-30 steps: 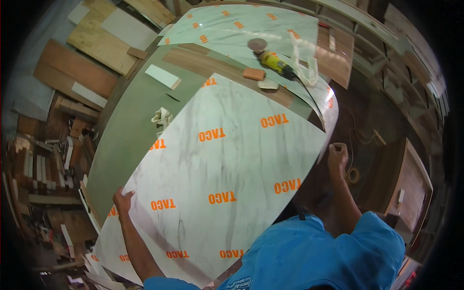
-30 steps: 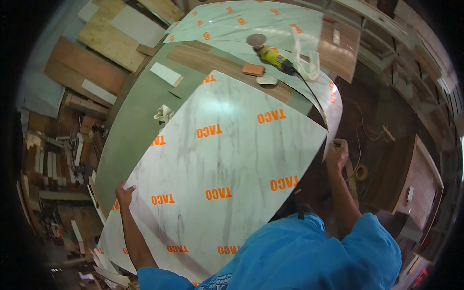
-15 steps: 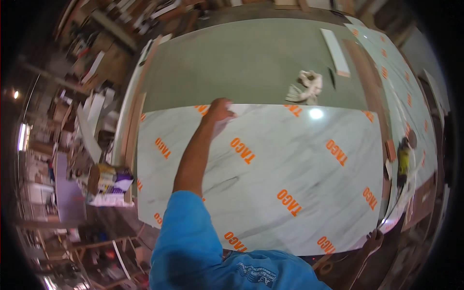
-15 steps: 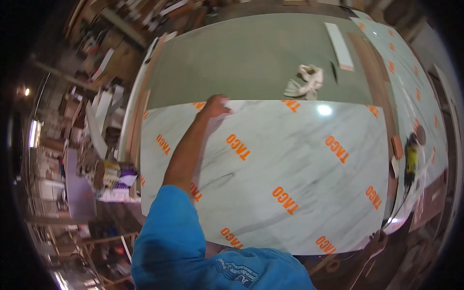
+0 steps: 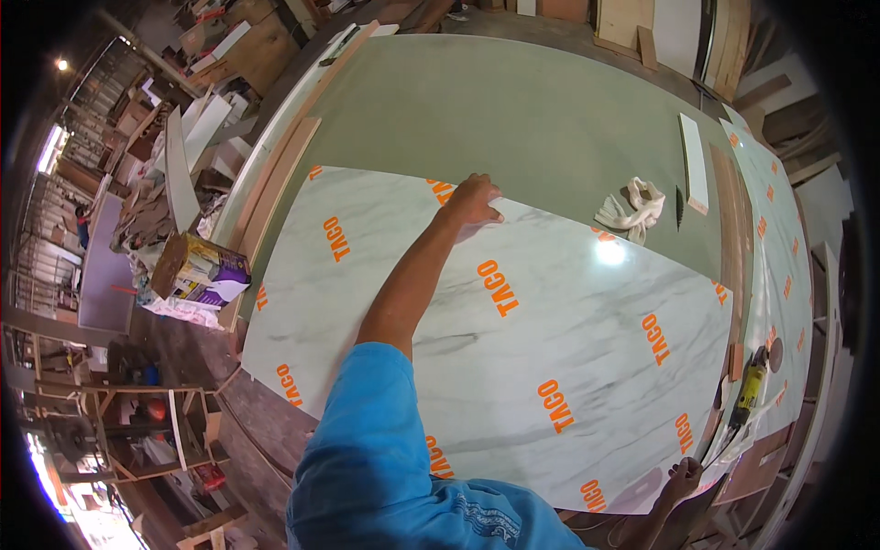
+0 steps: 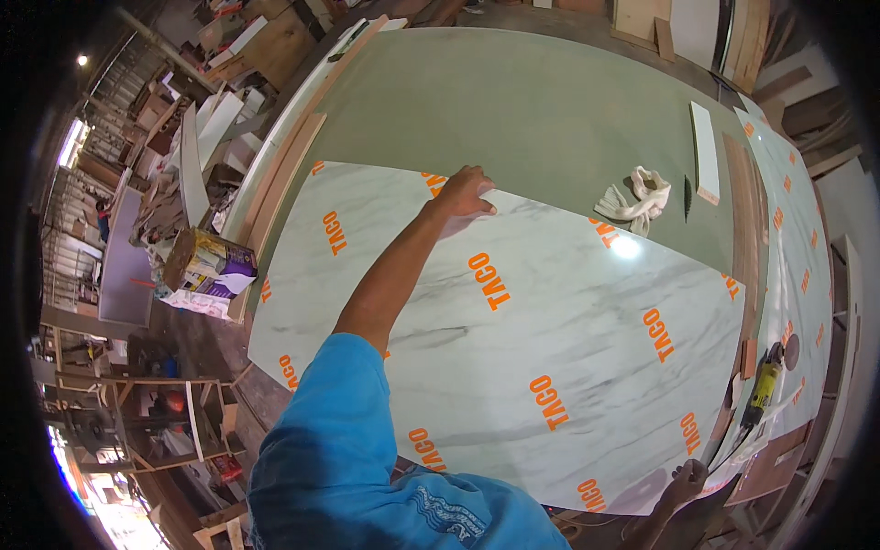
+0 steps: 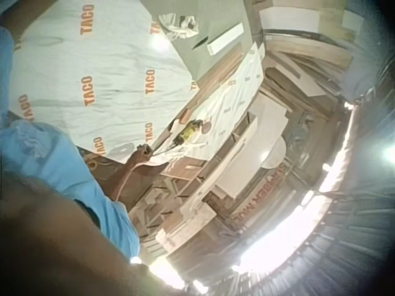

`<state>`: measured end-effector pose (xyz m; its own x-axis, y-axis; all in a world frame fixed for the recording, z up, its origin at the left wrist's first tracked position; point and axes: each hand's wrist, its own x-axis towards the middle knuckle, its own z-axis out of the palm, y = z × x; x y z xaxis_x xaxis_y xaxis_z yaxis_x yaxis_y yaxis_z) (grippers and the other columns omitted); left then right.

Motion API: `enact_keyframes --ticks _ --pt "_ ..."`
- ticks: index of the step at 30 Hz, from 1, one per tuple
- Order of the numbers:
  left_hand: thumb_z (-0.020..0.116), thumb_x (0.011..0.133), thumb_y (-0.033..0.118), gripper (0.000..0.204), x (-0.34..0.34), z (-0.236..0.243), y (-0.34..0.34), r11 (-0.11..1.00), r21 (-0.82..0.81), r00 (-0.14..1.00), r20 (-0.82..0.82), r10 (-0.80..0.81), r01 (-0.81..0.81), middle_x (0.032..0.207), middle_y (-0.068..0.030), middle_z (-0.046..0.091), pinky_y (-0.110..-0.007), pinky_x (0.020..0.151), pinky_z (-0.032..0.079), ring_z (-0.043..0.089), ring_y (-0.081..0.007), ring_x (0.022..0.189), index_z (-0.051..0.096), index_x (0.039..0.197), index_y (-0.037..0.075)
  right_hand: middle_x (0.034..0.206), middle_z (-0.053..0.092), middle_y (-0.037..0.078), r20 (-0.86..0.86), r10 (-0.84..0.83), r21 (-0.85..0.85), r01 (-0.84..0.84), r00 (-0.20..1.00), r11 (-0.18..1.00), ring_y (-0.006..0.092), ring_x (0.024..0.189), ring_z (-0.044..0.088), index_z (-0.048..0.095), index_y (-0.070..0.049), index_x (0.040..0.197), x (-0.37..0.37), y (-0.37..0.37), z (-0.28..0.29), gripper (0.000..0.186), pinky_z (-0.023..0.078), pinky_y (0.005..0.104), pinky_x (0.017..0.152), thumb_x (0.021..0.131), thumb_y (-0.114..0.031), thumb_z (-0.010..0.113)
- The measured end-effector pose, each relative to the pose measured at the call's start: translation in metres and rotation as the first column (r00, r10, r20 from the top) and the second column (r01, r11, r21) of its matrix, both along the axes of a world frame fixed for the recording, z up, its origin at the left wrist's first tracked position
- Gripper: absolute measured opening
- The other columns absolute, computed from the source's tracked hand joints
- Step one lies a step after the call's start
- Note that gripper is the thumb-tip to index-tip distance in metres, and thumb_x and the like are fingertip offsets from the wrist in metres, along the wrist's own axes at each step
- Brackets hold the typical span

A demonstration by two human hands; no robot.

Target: The person aligns a decorative laminate sheet onto a wooden board, presses it down by hand, and uses a cloth-covered wooden block to smooth out the surface and secure the edges.

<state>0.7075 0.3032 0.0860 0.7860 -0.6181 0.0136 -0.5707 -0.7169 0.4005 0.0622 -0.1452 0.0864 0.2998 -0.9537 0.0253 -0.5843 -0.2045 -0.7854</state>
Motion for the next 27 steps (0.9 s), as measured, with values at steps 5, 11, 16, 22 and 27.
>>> enact_keyframes --ticks 5,11,16,22,27 --pt "0.070 0.084 0.053 0.066 -0.040 -0.022 0.030 0.996 -0.026 0.927 0.364 0.091 -0.087 0.145 -0.0191 0.047 -0.051 0.114 0.030 0.040 -0.0355 0.137 0.060 0.134 0.010 0.092 0.061 0.009 -0.108 0.286 -0.279 -0.305 0.952 0.911 0.0186 0.083 0.061 0.062 0.000 0.101 0.059 0.040 -0.016 0.015 0.052 0.0324 0.067 0.095 -0.013 0.061" --pt "0.046 0.097 0.062 0.080 -0.114 -0.038 0.104 0.830 -0.150 0.746 0.375 0.550 -0.537 0.157 -0.0227 0.033 -0.054 0.119 0.020 0.028 -0.0395 0.146 0.039 0.150 0.003 0.155 0.036 0.022 -0.525 0.603 -0.272 -0.790 0.600 0.550 0.0367 0.147 0.030 0.041 -0.005 0.148 0.186 0.138 -0.020 0.054 0.023 0.0523 0.119 0.102 -0.030 0.050" --pt "0.043 0.096 0.065 0.080 -0.120 -0.044 0.244 0.595 0.017 0.559 0.366 0.744 -0.803 0.160 -0.0217 0.027 -0.054 0.120 0.016 0.021 -0.0398 0.149 0.036 0.153 0.008 0.163 0.015 0.025 -0.693 0.455 -0.221 -0.765 0.560 0.605 0.0423 0.152 0.010 0.025 -0.007 0.158 0.238 0.164 -0.034 0.065 0.009 0.0597 0.119 0.103 -0.041 0.037" --pt "0.038 0.091 0.077 0.092 -0.061 -0.027 0.293 0.382 0.062 0.379 0.346 0.858 -0.922 0.161 -0.0229 0.024 -0.067 0.114 0.018 0.020 -0.0441 0.148 0.031 0.156 0.012 0.162 0.015 0.026 -0.687 0.585 -0.215 -0.889 0.432 0.404 0.0414 0.152 0.009 0.022 -0.002 0.157 0.329 0.232 -0.032 0.071 0.006 0.0589 0.120 0.101 -0.042 0.040" --pt "0.036 0.093 0.074 0.089 -0.057 -0.041 0.309 0.334 0.033 0.323 0.360 0.875 -0.942 0.160 -0.0232 0.025 -0.068 0.113 0.017 0.022 -0.0444 0.148 0.033 0.155 0.011 0.159 0.023 0.030 -0.675 0.734 -0.261 -0.955 0.078 -0.138 0.0427 0.150 0.018 0.025 0.003 0.154 0.450 0.370 -0.026 0.075 0.011 0.0599 0.119 0.100 -0.045 0.043"
